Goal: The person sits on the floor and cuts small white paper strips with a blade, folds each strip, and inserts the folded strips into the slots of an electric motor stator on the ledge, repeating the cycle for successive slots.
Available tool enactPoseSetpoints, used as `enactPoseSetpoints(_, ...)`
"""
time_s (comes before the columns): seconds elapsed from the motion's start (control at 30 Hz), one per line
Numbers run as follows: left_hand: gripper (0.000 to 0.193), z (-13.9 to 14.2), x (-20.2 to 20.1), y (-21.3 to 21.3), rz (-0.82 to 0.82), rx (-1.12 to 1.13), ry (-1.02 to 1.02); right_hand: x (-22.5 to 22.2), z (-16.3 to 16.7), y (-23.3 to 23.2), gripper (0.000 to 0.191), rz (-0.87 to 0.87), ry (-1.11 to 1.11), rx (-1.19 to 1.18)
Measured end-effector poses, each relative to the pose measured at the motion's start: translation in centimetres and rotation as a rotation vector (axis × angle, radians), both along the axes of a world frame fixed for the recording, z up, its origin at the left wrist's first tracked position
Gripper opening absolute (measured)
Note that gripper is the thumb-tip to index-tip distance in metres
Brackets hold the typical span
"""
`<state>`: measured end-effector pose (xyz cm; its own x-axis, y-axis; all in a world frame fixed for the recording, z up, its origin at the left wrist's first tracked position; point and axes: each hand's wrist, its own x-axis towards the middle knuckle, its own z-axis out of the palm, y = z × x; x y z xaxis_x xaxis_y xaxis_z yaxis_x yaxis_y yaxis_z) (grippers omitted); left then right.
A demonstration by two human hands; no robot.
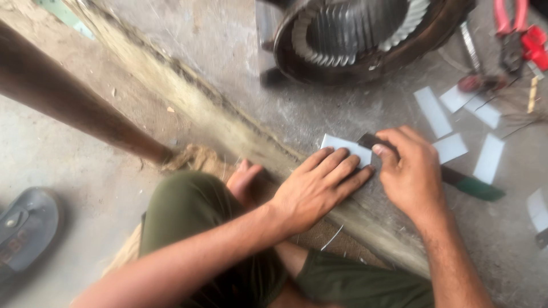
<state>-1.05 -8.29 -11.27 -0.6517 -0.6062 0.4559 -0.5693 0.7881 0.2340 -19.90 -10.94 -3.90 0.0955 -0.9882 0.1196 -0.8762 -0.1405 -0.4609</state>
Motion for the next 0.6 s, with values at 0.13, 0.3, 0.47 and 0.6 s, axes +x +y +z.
enactPoseSetpoints(0.13,0.070,-0.1,0.2,0.0,0.005,0.029,-0.008,0.0,0.0,0.7,0.014,0.166,0.092,-0.140)
enactPoseSetpoints(0.3,0.063,-0.2,0.6,0.0,-0.002,0.017,-0.016,-0.7,0.1,2.5,0.013,0.193,0.154,-0.164)
enactPoseSetpoints(0.47,0.072,0.3,0.8,0.0,-0.003,0.039,-0.088,-2.2,-0.8,3.7,0.020,0.164,0.063,-0.070)
enactPoseSetpoints(0.6,0.074,1.8,0.6,-0.1,-0.006,-0.105,0.055,-3.0,-2.4,4.2,0.029,0.166,-0.005,-0.331)
